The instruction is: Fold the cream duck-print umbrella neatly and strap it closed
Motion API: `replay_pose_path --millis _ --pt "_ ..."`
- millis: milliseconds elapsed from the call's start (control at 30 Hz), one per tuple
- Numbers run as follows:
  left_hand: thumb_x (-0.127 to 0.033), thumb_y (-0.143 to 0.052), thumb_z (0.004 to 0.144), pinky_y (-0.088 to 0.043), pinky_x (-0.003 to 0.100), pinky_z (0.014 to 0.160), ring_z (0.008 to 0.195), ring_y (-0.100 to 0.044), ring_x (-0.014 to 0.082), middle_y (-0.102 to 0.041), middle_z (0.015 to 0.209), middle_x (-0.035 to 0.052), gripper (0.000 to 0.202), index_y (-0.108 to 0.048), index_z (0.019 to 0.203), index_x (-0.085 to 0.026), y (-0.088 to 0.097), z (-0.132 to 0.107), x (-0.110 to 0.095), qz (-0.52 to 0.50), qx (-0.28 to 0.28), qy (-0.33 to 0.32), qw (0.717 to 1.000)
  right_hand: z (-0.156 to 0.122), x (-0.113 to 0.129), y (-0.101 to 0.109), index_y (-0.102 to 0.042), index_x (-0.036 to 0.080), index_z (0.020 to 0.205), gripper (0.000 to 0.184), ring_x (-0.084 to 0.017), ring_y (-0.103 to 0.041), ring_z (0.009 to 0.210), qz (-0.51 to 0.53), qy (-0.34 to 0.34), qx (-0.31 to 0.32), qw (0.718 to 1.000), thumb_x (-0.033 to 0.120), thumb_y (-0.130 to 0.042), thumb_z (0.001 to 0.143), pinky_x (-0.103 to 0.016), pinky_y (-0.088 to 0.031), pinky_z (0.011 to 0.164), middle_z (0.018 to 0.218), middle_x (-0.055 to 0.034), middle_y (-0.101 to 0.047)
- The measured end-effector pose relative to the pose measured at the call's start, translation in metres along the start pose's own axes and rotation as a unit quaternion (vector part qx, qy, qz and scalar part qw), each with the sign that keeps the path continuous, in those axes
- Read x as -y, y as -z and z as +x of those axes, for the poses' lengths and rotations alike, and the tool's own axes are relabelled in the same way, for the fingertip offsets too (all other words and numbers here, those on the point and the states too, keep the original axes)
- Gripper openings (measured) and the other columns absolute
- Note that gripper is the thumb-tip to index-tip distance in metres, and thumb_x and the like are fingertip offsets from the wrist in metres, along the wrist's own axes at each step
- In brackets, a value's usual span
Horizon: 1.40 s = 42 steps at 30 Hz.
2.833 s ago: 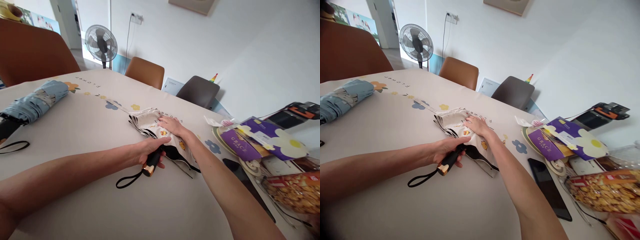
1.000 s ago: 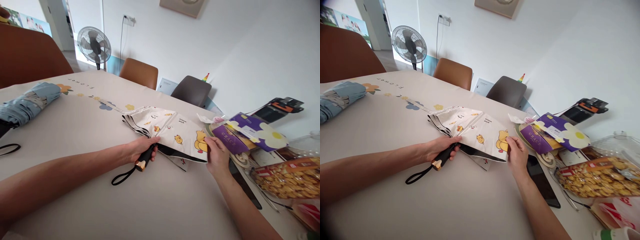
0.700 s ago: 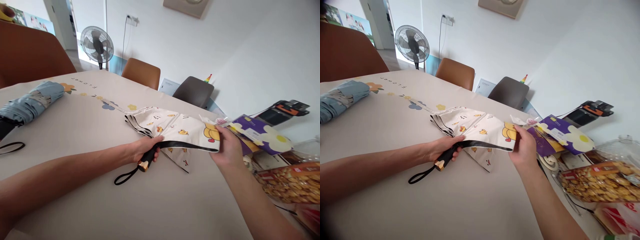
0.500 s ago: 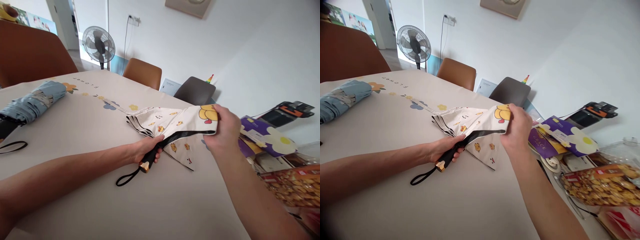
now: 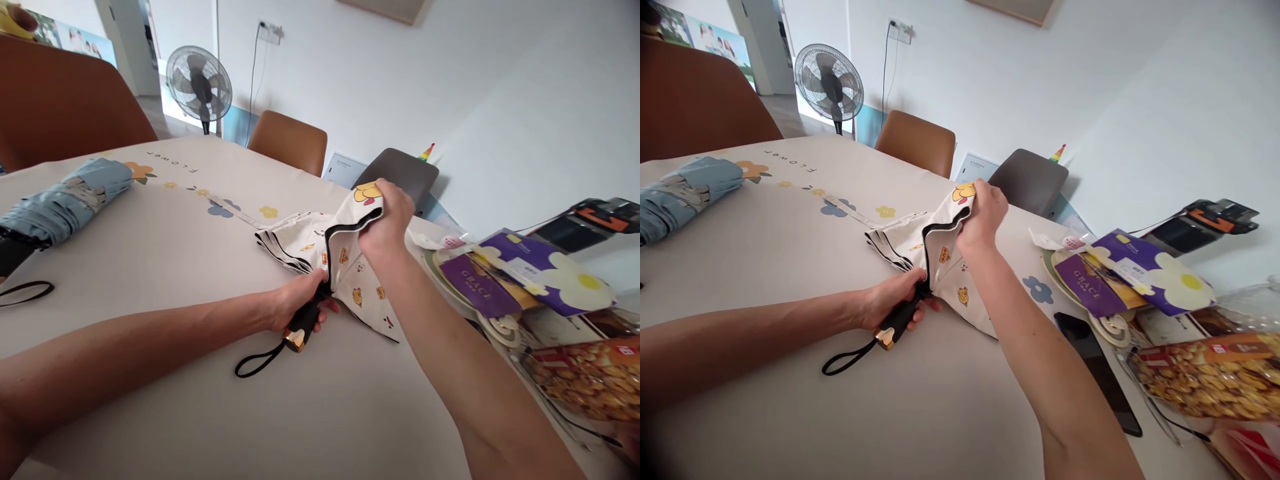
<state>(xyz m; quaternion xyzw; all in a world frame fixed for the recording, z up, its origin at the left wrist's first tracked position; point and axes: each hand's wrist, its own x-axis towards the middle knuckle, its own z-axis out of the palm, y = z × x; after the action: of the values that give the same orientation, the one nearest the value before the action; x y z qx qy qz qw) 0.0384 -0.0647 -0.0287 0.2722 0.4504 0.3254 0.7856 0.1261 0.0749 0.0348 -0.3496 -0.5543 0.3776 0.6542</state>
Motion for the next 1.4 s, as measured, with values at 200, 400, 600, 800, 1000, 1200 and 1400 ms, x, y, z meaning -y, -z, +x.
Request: replay_pose_path --millis 200,400,600,800,1000,1200,1400 --pt "-0.040 -0.037 0.076 -0.039 0.023 0.040 0.041 -0.043 0.0108 -0.055 0.059 0.0047 0.030 -0.054 0.074 -0.015 0.000 -0.001 0.000 -0.009 -0.008 -0.004 1.000 -0.008 -0.013 -0.024 -0.040 0.020 0.060 0.020 -0.008 -0.047 0.054 -0.015 -0.037 -0.014 0.999 0.024 -0.055 0.073 -0.023 -0.042 0.054 0.060 0.0051 -0.042" --pt "-0.053 -0.044 0.075 -0.033 0.021 0.036 0.038 -0.044 0.0113 -0.047 0.047 0.0011 0.040 -0.054 0.071 -0.014 -0.002 -0.005 -0.002 0.035 -0.013 0.011 0.999 -0.016 -0.039 -0.036 -0.039 0.021 0.061 0.019 -0.009 -0.044 0.052 -0.019 -0.076 0.021 0.997 0.026 -0.054 0.071 -0.022 -0.040 0.051 0.058 0.0054 -0.042" --pt "-0.065 -0.042 0.077 -0.031 0.022 0.035 0.034 -0.042 0.0099 -0.046 0.045 0.0002 0.052 -0.052 0.065 -0.015 -0.005 -0.005 -0.002 0.093 -0.078 -0.008 0.993 -0.023 -0.050 -0.042 -0.038 0.022 0.063 0.016 -0.010 -0.044 0.049 -0.031 -0.107 0.047 0.993 0.025 -0.051 0.072 -0.024 -0.040 0.048 0.057 0.0057 -0.041" --pt "-0.059 -0.041 0.080 -0.033 0.022 0.036 0.034 -0.041 0.0102 -0.047 0.042 0.0003 0.047 -0.050 0.066 -0.015 -0.006 -0.005 -0.005 0.071 -0.083 0.000 0.994 -0.021 -0.046 -0.047 -0.049 0.018 0.071 0.014 -0.013 -0.059 0.066 -0.082 -0.197 0.209 0.954 0.031 -0.055 0.075 -0.027 -0.049 0.060 0.071 -0.0003 -0.056" --pt "-0.050 -0.037 0.082 -0.033 0.023 0.036 0.034 -0.042 0.0112 -0.047 0.043 0.0011 0.040 -0.050 0.068 -0.015 -0.004 -0.004 -0.006 0.031 -0.070 0.002 0.997 -0.003 -0.021 -0.018 -0.060 0.019 0.083 0.019 -0.016 -0.061 0.090 -0.116 0.008 0.210 0.971 0.037 -0.051 0.081 -0.032 -0.047 0.079 0.091 -0.0022 -0.063" --pt "-0.053 -0.032 0.084 -0.031 0.021 0.035 0.034 -0.040 0.0095 -0.046 0.045 -0.0005 0.044 -0.049 0.069 -0.015 0.001 -0.005 -0.006 -0.029 -0.031 0.009 0.999 -0.018 -0.010 0.026 -0.064 0.023 0.097 0.029 -0.020 -0.055 0.108 -0.283 0.118 0.278 0.910 0.042 -0.045 0.086 -0.036 -0.037 0.095 0.112 -0.0038 -0.063" --pt "-0.041 -0.028 0.089 -0.034 0.018 0.038 0.040 -0.038 0.0060 -0.052 0.062 -0.0003 0.034 -0.048 0.080 -0.016 0.008 0.002 -0.003 -0.150 0.050 -0.045 0.986 -0.029 -0.038 0.021 -0.066 0.022 0.100 0.034 -0.025 -0.044 0.122 -0.386 0.117 0.387 0.829 0.042 -0.041 0.087 -0.046 -0.020 0.105 0.122 -0.0064 -0.059"
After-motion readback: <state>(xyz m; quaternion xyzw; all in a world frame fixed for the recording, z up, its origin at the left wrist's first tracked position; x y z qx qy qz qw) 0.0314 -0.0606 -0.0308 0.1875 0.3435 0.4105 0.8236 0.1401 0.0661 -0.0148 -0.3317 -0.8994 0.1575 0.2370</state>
